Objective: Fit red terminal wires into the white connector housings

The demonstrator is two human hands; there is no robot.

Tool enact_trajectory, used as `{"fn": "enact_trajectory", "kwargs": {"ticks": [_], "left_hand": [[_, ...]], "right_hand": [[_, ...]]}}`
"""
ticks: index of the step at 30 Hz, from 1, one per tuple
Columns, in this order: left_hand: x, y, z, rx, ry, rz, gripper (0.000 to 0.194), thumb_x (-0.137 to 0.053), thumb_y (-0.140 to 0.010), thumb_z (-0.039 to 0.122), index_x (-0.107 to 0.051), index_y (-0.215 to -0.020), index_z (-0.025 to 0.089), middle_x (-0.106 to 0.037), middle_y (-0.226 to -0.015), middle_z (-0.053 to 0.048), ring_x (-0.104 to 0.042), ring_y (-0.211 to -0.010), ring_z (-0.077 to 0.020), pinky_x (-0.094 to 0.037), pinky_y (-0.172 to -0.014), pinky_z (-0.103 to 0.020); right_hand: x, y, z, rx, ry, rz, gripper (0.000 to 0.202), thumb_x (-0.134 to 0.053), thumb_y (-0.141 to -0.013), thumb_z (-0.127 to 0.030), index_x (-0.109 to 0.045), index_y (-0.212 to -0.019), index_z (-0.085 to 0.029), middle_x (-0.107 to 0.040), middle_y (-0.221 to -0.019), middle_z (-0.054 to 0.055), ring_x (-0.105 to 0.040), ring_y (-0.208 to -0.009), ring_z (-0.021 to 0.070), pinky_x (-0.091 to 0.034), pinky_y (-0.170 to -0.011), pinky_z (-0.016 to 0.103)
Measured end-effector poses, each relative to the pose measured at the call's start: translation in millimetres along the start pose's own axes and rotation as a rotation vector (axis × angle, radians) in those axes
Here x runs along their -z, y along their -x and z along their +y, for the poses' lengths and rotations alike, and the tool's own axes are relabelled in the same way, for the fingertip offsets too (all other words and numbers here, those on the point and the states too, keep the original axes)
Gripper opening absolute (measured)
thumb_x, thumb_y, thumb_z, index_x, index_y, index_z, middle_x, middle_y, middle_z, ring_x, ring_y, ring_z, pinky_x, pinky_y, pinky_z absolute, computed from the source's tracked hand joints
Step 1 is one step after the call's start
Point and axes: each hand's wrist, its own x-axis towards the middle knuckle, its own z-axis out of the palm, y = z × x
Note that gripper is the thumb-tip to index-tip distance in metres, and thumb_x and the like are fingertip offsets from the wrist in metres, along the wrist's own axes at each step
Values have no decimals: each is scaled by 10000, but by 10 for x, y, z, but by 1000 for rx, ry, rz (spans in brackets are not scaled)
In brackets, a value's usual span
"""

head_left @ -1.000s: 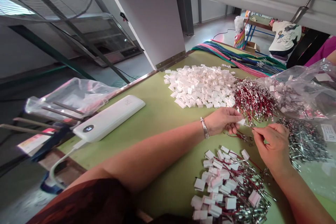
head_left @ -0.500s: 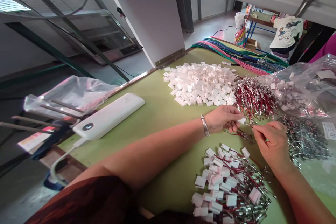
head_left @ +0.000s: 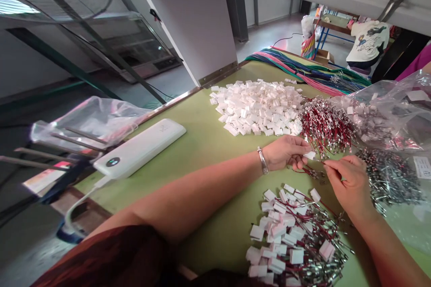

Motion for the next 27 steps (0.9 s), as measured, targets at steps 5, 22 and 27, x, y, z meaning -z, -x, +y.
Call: {"fn": "enact_trajectory", "kwargs": {"ticks": [5,22,27], "left_hand": [[-55,21,-1,-45,-107,56,77,-629,-809,148,-569,-822,103,-616,-534,14,-554,-387,-56,-407,-380,-150],[-171,88,-130,-134,-310,10,95,-627,-795,170,-542,-779,129,-583,-504,45,-507,-361,-29,-401,-387,-134],[-264,145,-143,-239,-336,62,59,-579,-814,132,-553,-762,128,-560,-489,46,-532,-376,-54,-443,-395,-153]], "right_hand": [[-1,2,-45,23,106,39,89,-609,-808,-192,-631,-724,-213,-566,-528,-34,-484,-619,157,-345,-721,328],[-24,2,-154,45,18,-136,197,-467,-881,-186,-548,-701,-205,-568,-622,6,-469,-626,171,-344,-684,323],[32,18,-226,-3,-63,-149,197,-488,-876,-211,-547,-689,-201,-553,-618,8,-482,-638,167,-364,-654,304]]}}
